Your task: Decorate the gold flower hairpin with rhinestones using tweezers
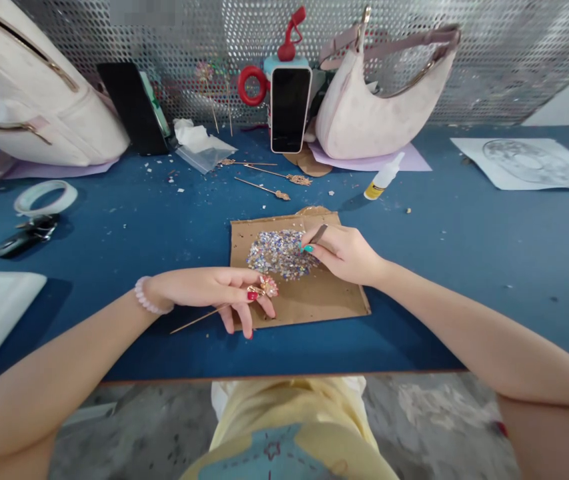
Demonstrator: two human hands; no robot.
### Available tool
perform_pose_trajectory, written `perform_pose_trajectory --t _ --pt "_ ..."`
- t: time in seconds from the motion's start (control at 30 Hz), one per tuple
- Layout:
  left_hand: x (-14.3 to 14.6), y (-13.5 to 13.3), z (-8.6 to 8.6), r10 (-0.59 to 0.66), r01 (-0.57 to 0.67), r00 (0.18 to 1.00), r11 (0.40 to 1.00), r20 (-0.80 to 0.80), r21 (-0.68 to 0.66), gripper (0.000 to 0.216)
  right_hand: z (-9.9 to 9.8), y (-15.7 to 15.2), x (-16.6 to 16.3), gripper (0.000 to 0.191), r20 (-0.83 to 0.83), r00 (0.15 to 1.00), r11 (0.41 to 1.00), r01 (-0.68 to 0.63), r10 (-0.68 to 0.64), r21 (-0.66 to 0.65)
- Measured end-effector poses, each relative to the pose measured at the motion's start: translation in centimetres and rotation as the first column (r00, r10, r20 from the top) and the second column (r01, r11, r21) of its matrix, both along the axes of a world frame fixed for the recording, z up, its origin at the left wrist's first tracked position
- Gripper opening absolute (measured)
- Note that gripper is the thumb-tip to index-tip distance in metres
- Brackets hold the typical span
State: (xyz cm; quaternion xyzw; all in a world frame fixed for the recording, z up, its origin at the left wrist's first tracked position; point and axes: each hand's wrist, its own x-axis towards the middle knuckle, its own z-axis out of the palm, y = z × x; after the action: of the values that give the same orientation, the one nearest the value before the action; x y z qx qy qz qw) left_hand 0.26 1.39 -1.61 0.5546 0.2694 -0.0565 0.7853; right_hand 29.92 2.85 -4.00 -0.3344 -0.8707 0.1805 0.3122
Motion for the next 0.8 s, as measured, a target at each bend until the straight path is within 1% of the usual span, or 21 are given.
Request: perform_pose_trajectory --t 0.2,0.3,0.43,0.53,0.63,0.7,0.8 --pt "-0.2 0.0 -0.1 -0.002 0.002 1.000 1.000 0.007 0.001 0.045 0.9 0.3 0.6 0.019 -0.003 0.999 0.998 -0.034 0.034 0.046" --pt "-0.2 0.0 -0.3 -0.002 0.002 1.000 1.000 0.012 -0.001 0.045 1.4 0.4 0.9 0.018 -0.059 0.998 0.999 -0.005 0.003 -0.032" --pt "-0.3 0.1 -0.5 -0.001 0.001 1.000 1.000 0.025 -0.005 0.042 1.0 1.3 0.9 0.017 -0.177 0.977 0.974 0.078 -0.117 -0.212" --pt "-0.2 0.2 -0.6 -0.006 0.006 1.000 1.000 0.013 -0.006 0.036 -0.1 2.4 1.0 0.016 -0.292 0.922 0.936 0.156 -0.253 -0.317" --pt "-0.2 0.3 -0.8 -0.027 0.027 1.000 1.000 0.011 0.009 0.030 -1.2 3.5 1.2 0.016 -0.359 0.863 0.903 0.219 -0.356 -0.371" --pt "-0.3 0.4 -0.9 -0.036 0.036 0.999 0.999 0.024 0.018 0.028 -1.8 4.0 1.3 0.017 -0.383 0.831 0.885 0.247 -0.402 -0.394" --pt "-0.4 0.4 -1.0 -0.041 0.041 0.999 0.999 0.027 0.017 0.028 -2.0 4.1 1.3 0.017 -0.368 0.832 0.880 0.265 -0.415 -0.393"
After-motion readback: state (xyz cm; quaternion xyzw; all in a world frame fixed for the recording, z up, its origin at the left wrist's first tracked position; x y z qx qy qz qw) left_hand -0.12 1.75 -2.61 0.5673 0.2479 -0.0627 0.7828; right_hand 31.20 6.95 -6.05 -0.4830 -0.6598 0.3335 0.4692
